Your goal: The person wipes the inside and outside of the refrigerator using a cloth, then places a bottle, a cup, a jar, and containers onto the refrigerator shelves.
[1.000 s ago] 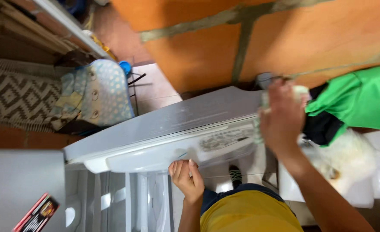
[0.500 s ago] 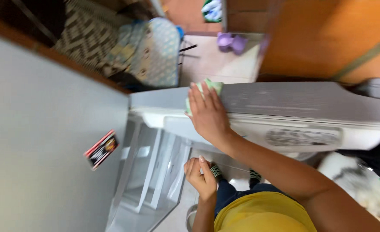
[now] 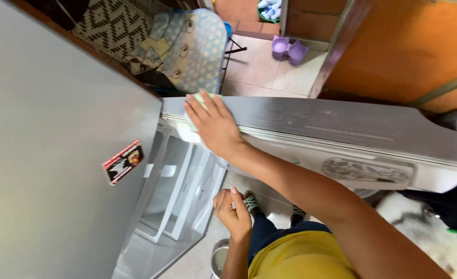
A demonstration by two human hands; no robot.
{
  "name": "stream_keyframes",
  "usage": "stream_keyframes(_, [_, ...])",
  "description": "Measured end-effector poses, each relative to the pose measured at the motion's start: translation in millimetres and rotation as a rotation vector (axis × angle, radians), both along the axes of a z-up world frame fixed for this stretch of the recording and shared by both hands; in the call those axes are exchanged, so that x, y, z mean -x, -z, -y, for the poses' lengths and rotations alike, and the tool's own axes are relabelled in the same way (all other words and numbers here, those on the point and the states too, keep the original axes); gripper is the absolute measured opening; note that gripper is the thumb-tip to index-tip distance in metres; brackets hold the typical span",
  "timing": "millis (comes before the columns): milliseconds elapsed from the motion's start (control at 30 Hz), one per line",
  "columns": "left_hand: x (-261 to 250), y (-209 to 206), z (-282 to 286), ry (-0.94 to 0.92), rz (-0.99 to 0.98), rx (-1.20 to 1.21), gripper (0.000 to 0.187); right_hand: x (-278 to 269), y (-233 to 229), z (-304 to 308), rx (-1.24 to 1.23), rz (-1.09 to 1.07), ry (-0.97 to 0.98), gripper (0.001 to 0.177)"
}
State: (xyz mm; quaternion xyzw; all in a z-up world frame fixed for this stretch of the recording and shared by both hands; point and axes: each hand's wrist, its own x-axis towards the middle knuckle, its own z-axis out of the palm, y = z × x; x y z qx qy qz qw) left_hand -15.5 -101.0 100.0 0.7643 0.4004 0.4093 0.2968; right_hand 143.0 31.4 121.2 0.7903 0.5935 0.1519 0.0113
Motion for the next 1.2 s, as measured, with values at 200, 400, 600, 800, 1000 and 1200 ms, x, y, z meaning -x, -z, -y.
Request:
stream_keyframes(200, [-29.3,21.1,14.1,0.138,0.08,-0.082,0.044,-51.9,-8.2,149.6,-0.073,-0.111,0.001,0.055])
stream_keyframes(400, [-64.0,24.8,43.9,0.249,0.125,-0.084,0.045,-99.3,-9.7,272.6,-0.195,-0.178,-0.064,0.049])
stream_keyframes(600, [-85.3,9.1,58.0,0.3,0.194,-0.108,0.046,-116.3,-30.9,331.7,-0.239,-0.141,-0.091,0.06])
stream_keyframes(800, [-73.8,19.6,45.9,0.288,0.228,-0.116,0.046,-119.5,-30.9,306.7,-0.28,-0.181,-0.132,0.055])
stream_keyframes(1000, [-59.9,18.5,27.2,0.289,0.278,-0.101,0.045,-111.4,-35.1,271.6,-0.247,-0.232,-0.149,0.057])
stream_keyframes(1200, [-46.2,20.2,9.3,0.259,0.273,-0.079,0.045,-102.7,-37.0,232.8,-0.227,-0.237,-0.161,0.058])
